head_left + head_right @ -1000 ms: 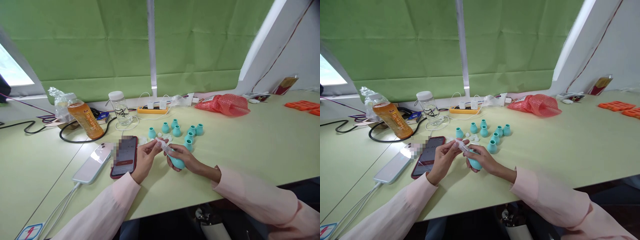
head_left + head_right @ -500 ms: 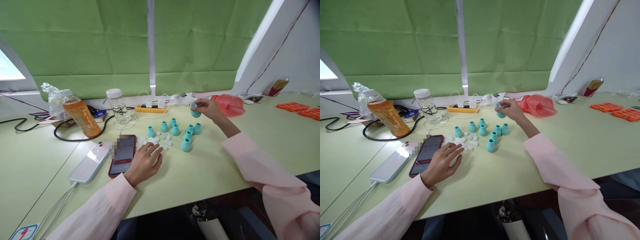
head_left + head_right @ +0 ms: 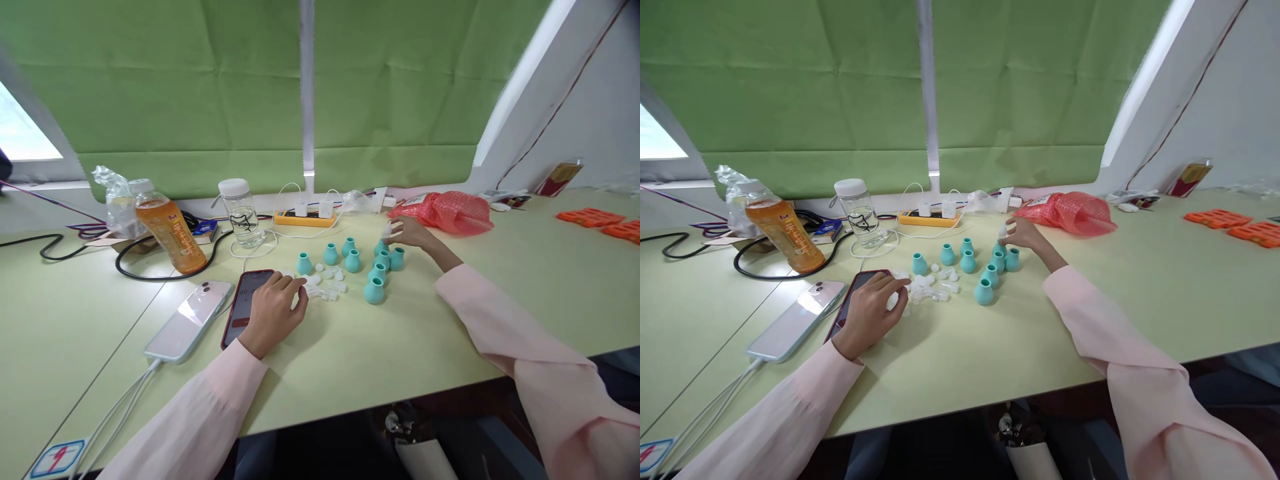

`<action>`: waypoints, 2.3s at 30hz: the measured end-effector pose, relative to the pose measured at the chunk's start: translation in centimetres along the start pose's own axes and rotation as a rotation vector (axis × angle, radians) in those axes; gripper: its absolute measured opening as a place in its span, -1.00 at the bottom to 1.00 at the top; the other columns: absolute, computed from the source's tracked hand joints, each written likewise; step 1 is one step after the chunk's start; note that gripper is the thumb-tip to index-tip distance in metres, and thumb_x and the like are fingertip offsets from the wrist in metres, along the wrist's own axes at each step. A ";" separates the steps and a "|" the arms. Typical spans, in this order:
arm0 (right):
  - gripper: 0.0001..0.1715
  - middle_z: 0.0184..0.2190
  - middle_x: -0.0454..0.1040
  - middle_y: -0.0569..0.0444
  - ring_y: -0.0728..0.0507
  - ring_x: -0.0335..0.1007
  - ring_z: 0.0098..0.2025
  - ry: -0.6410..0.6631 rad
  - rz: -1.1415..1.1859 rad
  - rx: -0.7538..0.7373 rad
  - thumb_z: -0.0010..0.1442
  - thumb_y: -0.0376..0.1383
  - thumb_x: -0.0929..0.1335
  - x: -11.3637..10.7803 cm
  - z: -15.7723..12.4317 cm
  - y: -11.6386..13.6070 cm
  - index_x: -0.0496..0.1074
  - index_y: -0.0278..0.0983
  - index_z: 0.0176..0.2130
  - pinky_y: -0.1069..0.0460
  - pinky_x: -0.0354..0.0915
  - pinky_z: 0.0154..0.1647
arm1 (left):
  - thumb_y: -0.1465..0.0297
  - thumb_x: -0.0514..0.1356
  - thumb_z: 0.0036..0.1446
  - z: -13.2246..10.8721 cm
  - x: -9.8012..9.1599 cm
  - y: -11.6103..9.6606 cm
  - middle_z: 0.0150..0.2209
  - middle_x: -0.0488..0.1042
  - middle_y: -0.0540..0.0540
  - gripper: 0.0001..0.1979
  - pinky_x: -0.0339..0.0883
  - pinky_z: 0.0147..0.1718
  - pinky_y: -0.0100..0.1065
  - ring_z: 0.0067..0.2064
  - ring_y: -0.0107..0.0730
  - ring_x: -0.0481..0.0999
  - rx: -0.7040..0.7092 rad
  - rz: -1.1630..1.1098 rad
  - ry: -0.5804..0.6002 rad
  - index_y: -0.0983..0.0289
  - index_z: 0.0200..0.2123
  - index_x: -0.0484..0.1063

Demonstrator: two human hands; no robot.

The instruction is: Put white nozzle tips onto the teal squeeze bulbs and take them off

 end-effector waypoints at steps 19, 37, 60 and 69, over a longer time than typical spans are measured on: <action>-0.75 -0.36 0.35 -0.09 -0.17 0.26 -0.27 0.242 -0.568 -0.726 0.13 -0.37 0.15 13.5 -15.3 12.9 0.30 -0.32 -0.20 0.02 0.18 -0.39 | 0.45 0.03 0.03 -0.6 3.7 -0.8 -0.36 0.37 0.18 -0.81 0.22 -0.32 -0.25 -0.24 -0.20 0.23 0.118 0.070 0.246 0.29 -0.38 0.45; -0.60 -0.30 0.34 0.05 0.01 0.24 -0.42 0.639 0.048 -0.904 -0.10 -0.34 0.34 11.2 -19.6 15.7 0.32 -0.29 -0.17 0.10 0.20 -0.33 | 0.54 0.01 0.06 -1.6 6.4 -1.0 -0.45 0.42 0.15 -0.81 0.16 -0.38 -0.25 -0.24 -0.18 0.25 0.157 0.181 0.389 0.36 -0.52 0.38; -0.71 -0.48 0.39 0.21 0.06 0.37 -0.47 0.666 1.371 0.413 -0.11 -0.29 0.42 16.1 -16.8 9.4 0.21 -0.29 -0.46 0.16 0.31 -0.51 | 0.45 0.21 -0.12 -1.1 1.5 1.2 -0.49 0.43 0.07 -0.93 0.25 -0.42 -0.37 -0.42 -0.42 0.33 -0.261 -0.858 -0.089 0.29 -0.46 0.44; -0.82 -0.56 0.38 0.22 0.15 0.27 -0.59 0.716 1.412 0.387 -0.09 -0.33 0.41 16.7 -17.0 9.5 0.32 -0.32 -0.44 0.25 0.22 -0.60 | 0.47 0.26 -0.18 -1.0 2.1 0.8 -0.51 0.48 0.11 -0.91 0.28 -0.39 -0.31 -0.41 -0.38 0.37 -0.268 -1.027 -0.061 0.30 -0.47 0.50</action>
Point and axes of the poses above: each hand's wrist, its own z-axis towards the middle knuckle, its own x-axis out of the palm, y = z × x, the point moved 9 cm from there along z, towards the middle knuckle
